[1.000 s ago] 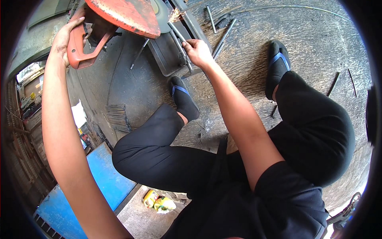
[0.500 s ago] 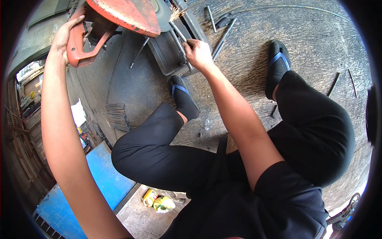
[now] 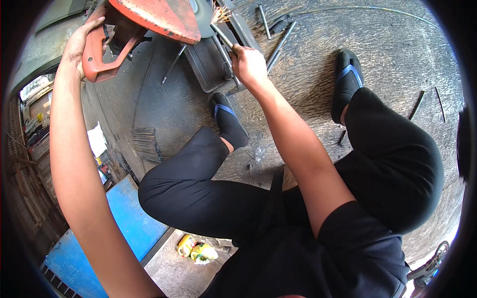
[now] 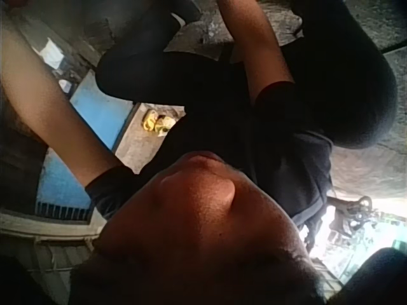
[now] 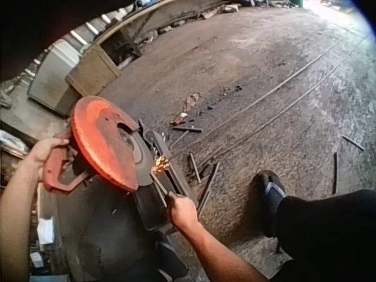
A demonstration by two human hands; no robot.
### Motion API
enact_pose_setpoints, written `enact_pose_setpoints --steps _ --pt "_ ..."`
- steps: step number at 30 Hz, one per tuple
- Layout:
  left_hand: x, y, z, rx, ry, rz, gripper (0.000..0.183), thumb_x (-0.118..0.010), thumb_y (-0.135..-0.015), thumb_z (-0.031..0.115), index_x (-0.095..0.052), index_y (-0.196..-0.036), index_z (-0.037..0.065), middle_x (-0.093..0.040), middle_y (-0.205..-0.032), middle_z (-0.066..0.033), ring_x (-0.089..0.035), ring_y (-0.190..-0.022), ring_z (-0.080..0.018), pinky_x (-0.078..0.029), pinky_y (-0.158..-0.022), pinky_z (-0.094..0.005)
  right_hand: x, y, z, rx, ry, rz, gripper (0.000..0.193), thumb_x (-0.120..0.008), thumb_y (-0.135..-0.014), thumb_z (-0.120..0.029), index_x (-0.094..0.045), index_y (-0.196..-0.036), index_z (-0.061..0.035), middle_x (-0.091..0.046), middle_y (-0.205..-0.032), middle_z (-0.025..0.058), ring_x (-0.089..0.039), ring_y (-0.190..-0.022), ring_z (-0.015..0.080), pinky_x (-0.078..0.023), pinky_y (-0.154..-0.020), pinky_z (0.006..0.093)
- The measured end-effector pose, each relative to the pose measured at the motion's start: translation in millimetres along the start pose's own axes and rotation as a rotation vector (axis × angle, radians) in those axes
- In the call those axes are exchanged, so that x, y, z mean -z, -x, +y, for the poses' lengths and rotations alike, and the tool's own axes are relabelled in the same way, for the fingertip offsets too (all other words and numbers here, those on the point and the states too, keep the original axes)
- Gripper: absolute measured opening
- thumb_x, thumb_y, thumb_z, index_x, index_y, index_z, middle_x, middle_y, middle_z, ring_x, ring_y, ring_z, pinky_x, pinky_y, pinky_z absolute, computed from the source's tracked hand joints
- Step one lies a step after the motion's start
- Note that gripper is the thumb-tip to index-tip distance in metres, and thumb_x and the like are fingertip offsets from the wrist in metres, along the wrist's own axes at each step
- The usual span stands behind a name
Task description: Cutting metal rods into smaller pieces using a metal chop saw.
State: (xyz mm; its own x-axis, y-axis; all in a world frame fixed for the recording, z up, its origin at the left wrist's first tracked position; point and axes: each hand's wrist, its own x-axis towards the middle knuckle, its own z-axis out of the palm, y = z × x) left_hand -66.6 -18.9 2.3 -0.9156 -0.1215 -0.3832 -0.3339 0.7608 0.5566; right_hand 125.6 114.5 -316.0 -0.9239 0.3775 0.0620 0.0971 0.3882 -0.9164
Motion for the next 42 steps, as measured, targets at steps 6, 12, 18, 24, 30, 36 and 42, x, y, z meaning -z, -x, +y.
enact_pose_setpoints --steps 6,12,18,24,30,36,42 --pt "-5.1 6.5 3.1 -0.023 0.039 -0.011 0.048 -0.071 -0.079 0.032 -0.055 -0.115 0.005 -0.062 -0.087 -0.0038 -0.060 -0.067 -0.0111 -0.048 -0.049 -0.0224 19.4 -21.6 -4.3 -0.249 0.229 -0.193 0.012 -0.057 -0.080 -0.013 -0.063 -0.087 -0.0067 -0.066 -0.080 0.0155 -0.066 -0.075 0.0332 -0.053 -0.068 0.0428" --pt "-6.1 9.2 4.7 0.003 0.036 0.007 0.041 -0.070 -0.081 0.028 -0.055 -0.109 0.004 -0.062 -0.080 -0.0031 -0.060 -0.061 -0.0095 -0.048 -0.045 -0.0195 60.5 -87.9 10.6 -0.243 0.192 -0.249 0.021 -0.060 -0.079 -0.020 -0.068 -0.097 -0.0115 -0.068 -0.093 0.0162 -0.065 -0.088 0.0330 -0.052 -0.079 0.0419" --pt "-1.4 5.1 4.9 0.010 0.022 -0.061 0.037 -0.068 -0.083 0.028 -0.055 -0.109 0.006 -0.062 -0.079 -0.0027 -0.059 -0.061 -0.0083 -0.048 -0.046 -0.0187 84.8 -122.8 21.9 -0.038 0.085 -0.302 0.021 -0.061 -0.069 -0.021 -0.070 -0.079 -0.0052 -0.065 -0.076 0.0204 -0.064 -0.072 0.0383 -0.051 -0.066 0.0440" --pt "-5.2 10.2 3.5 -0.025 0.052 -0.061 0.036 -0.068 -0.083 0.030 -0.056 -0.108 0.007 -0.063 -0.079 -0.0028 -0.059 -0.060 -0.0084 -0.048 -0.046 -0.0186 65.2 -141.2 46.0 0.702 0.400 -0.296 0.027 -0.058 -0.074 -0.027 -0.065 -0.068 -0.0017 -0.062 -0.069 0.0210 -0.062 -0.065 0.0394 -0.049 -0.060 0.0460" --pt "-4.6 9.8 3.6 0.008 0.025 0.003 0.039 -0.070 -0.081 0.032 -0.056 -0.108 0.007 -0.063 -0.080 -0.0031 -0.059 -0.059 -0.0088 -0.048 -0.047 -0.0195 56.5 -140.7 45.8 0.368 0.279 -0.422 0.032 -0.056 -0.075 -0.030 -0.063 -0.067 0.0007 -0.061 -0.069 0.0228 -0.061 -0.066 0.0413 -0.049 -0.060 0.0465" --pt "-1.1 7.7 2.0 -0.014 0.039 -0.060 0.038 -0.069 -0.082 0.031 -0.058 -0.108 0.007 -0.063 -0.082 -0.0022 -0.059 -0.062 -0.0088 -0.046 -0.048 -0.0190 63.8 -128.2 22.7 0.146 0.202 -0.403 0.033 -0.056 -0.075 -0.029 -0.065 -0.071 0.0028 -0.062 -0.073 0.0252 -0.063 -0.071 0.0410 -0.050 -0.064 0.0464" --pt "-2.7 4.3 1.4 -0.014 0.056 -0.036 0.037 -0.068 -0.082 0.030 -0.060 -0.111 0.009 -0.063 -0.085 -0.0011 -0.058 -0.064 -0.0074 -0.047 -0.050 -0.0193 72.2 -122.8 12.9 0.152 0.170 -0.372 0.031 -0.057 -0.074 -0.026 -0.065 -0.070 0.0036 -0.060 -0.071 0.0263 -0.063 -0.070 0.0413 -0.050 -0.064 0.0462"
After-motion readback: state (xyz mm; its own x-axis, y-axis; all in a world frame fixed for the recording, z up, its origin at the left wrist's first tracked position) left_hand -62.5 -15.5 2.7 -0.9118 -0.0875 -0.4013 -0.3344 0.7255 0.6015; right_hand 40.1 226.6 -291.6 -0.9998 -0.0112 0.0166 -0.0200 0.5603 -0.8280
